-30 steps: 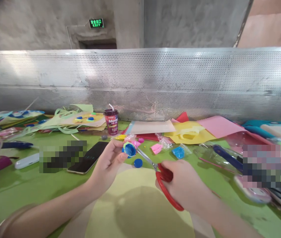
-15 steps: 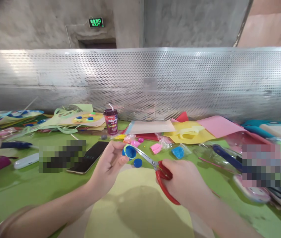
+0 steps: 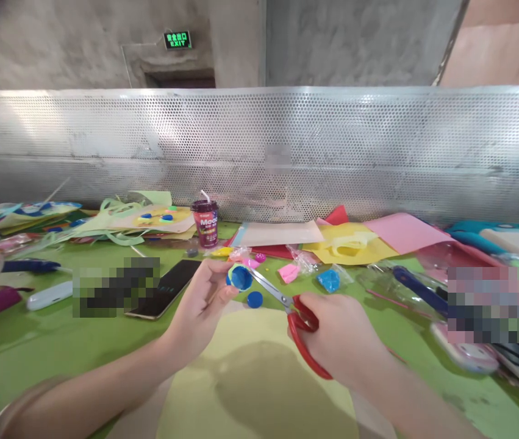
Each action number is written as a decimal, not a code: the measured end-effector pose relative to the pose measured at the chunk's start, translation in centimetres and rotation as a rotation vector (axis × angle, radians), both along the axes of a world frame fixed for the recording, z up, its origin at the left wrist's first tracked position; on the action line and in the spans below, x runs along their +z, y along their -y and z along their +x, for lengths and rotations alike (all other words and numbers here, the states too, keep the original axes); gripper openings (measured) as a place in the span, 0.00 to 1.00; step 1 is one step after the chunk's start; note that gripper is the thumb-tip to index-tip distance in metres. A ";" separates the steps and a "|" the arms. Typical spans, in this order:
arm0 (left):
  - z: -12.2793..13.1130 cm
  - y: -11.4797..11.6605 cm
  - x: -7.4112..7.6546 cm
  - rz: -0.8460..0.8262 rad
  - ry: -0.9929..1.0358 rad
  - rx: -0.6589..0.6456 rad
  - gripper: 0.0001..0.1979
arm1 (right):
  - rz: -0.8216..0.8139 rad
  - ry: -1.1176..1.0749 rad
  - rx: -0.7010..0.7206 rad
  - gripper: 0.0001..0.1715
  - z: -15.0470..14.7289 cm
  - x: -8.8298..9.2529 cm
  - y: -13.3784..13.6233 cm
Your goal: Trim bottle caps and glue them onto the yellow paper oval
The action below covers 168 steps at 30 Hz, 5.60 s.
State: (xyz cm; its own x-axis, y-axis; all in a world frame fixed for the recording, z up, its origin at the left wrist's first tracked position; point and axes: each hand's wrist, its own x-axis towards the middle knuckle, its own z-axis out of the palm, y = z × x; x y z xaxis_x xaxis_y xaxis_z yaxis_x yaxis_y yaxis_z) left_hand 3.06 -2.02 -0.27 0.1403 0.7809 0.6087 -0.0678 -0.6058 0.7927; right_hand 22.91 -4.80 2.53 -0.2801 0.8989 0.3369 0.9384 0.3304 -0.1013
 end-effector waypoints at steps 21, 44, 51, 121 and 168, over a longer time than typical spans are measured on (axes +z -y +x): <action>-0.4 -0.1 0.2 0.066 -0.052 -0.006 0.09 | -0.623 -0.631 0.077 0.08 0.2 -0.1 0.4; -0.6 0.2 0.8 0.053 -0.063 -0.032 0.10 | -0.801 -0.734 0.043 0.09 -0.6 1.9 0.8; -0.6 0.0 0.9 0.043 -0.061 -0.057 0.11 | -0.843 -0.749 0.064 0.10 -0.6 2.1 0.9; -0.7 -0.5 2.1 -0.463 0.481 -0.634 0.08 | -0.734 -0.814 -0.001 0.09 -1.1 1.4 0.6; -1.0 -3.2 0.8 -0.410 0.386 -0.359 0.08 | -0.117 -0.176 -0.137 0.11 2.1 -0.5 -3.1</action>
State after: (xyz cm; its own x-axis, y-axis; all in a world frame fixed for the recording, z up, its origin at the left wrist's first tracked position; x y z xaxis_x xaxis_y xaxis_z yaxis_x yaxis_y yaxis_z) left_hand 2.04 1.21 0.51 0.2665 0.9051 0.3314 -0.5339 -0.1477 0.8326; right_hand 24.96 -1.72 2.02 -0.0993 0.9601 0.2614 0.9380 0.1780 -0.2975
